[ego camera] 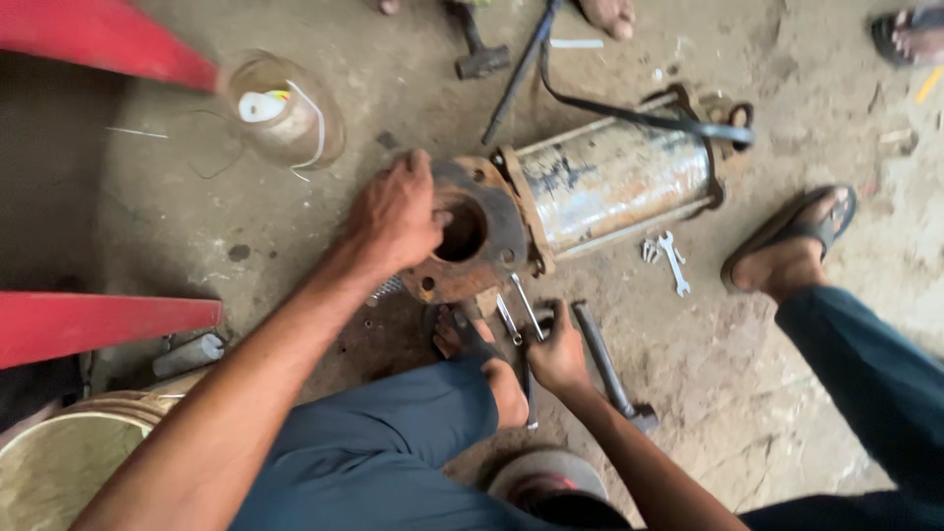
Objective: The person uses a wrench and hammer to loosen and remove bolts from a flange on a cylindrical metal machine. They repeatedly strike the wrench with a hammer to break the bolts free, then unscrew them by hand.
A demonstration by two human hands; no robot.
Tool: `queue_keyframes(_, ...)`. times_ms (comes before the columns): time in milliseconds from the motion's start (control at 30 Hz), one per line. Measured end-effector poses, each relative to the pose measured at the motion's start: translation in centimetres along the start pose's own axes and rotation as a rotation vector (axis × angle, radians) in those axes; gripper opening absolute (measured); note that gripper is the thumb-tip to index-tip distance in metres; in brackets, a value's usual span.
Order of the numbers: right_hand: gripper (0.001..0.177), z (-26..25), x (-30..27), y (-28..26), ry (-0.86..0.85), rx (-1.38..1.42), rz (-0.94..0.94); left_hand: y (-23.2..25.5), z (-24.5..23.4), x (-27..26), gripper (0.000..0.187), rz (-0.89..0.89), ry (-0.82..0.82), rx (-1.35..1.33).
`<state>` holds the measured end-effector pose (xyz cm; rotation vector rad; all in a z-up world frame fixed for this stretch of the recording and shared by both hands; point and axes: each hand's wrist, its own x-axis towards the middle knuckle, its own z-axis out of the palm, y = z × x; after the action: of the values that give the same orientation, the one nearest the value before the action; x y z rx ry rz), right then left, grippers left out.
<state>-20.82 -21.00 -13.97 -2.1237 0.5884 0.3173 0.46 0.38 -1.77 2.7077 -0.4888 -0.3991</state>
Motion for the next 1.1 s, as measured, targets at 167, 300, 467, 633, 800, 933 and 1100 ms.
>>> queue_keyframes(167,0.096,0.9,0.7,-0.2,0.077,0.053,0.074,1.1,-1.0,0.1,0.076,-0.019,-0.085,0.046)
queue_keyframes(300,0.092,1.9,2.4,0.7,0.096,-0.018,0.028,1.7,-1.4,0.2,0.070,-0.051,-0.091,0.059)
queue_keyframes(467,0.069,4.7,4.4,3.6,0.152,-0.070,-0.018,2.2,-1.6,0.4,0.067,-0.073,-0.100,0.057)
queue_keyframes(633,0.061,7.3,5.6,5.4,0.274,-0.116,-0.099,2.0,-1.3,-0.1,0.061,-0.097,-0.122,0.066)
queue_keyframes(800,0.071,5.6,5.7,4.9,0.227,0.032,-0.059,2.9,-1.8,0.4,0.063,-0.065,-0.105,0.083)
queue_keyframes(933,0.031,3.9,3.9,4.8,0.112,0.100,-0.070,2.3,-1.5,-0.2,0.064,-0.067,-0.103,0.088)
queue_keyframes(1100,0.011,1.3,3.0,4.2,0.147,0.098,-0.456,2.6,-1.8,0.5,0.065,-0.053,-0.107,0.083)
